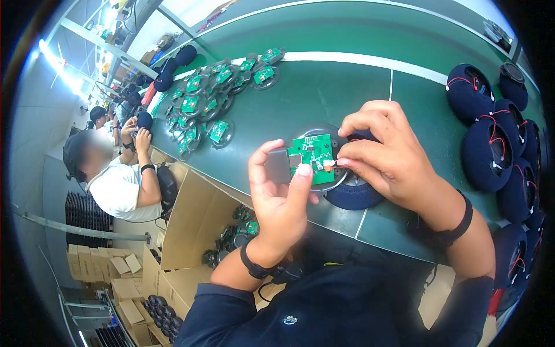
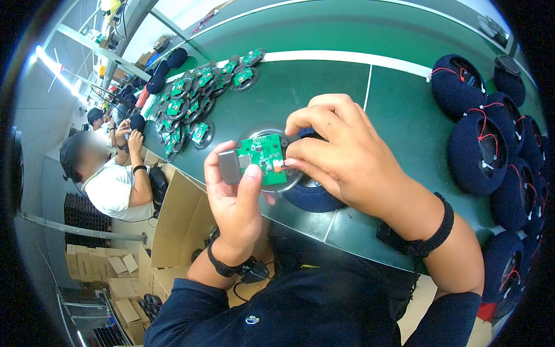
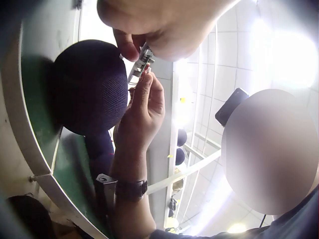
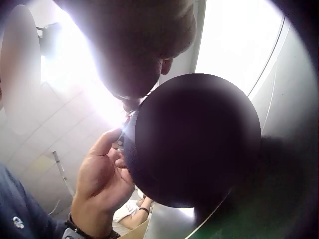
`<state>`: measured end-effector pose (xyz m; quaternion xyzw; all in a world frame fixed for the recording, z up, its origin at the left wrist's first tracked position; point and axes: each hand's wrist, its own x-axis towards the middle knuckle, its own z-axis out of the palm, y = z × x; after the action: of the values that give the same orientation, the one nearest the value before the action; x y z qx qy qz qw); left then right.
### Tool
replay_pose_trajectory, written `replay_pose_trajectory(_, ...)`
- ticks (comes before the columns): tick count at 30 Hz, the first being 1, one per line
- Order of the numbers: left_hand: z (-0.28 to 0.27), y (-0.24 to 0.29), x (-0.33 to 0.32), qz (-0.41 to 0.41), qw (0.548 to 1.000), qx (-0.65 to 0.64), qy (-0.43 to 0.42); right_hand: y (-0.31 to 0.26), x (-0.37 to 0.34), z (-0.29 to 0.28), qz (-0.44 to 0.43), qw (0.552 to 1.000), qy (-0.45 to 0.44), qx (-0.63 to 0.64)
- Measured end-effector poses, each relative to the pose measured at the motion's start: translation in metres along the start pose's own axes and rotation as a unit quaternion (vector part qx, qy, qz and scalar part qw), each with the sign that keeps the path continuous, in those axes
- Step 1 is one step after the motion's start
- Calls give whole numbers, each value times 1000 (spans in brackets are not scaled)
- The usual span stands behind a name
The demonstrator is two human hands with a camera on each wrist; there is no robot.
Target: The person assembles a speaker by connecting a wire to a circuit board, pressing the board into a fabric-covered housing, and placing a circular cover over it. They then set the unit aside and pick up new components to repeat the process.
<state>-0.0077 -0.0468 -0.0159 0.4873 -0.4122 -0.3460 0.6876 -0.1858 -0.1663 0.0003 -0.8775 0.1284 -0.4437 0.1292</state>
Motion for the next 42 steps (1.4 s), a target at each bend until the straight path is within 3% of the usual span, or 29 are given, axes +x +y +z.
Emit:
replay_pose_trajectory(13,-2,-1,1,-5,1000,-8,-15,-6,0,-8,119,988,-38,86)
replay_pose_trajectory(20,-4,-3,0,-23,999,-41,-16,-5,1,-7,86,993,-40,73)
replay_pose_trajectory(34,-2,-1,-3,15,1000,23,-16,-10,1,-16,193,960,-115,166)
replay_pose_trajectory(42,0,-2,-1,12,999,26,-20,-13,-2,-15,188,967,-96,145)
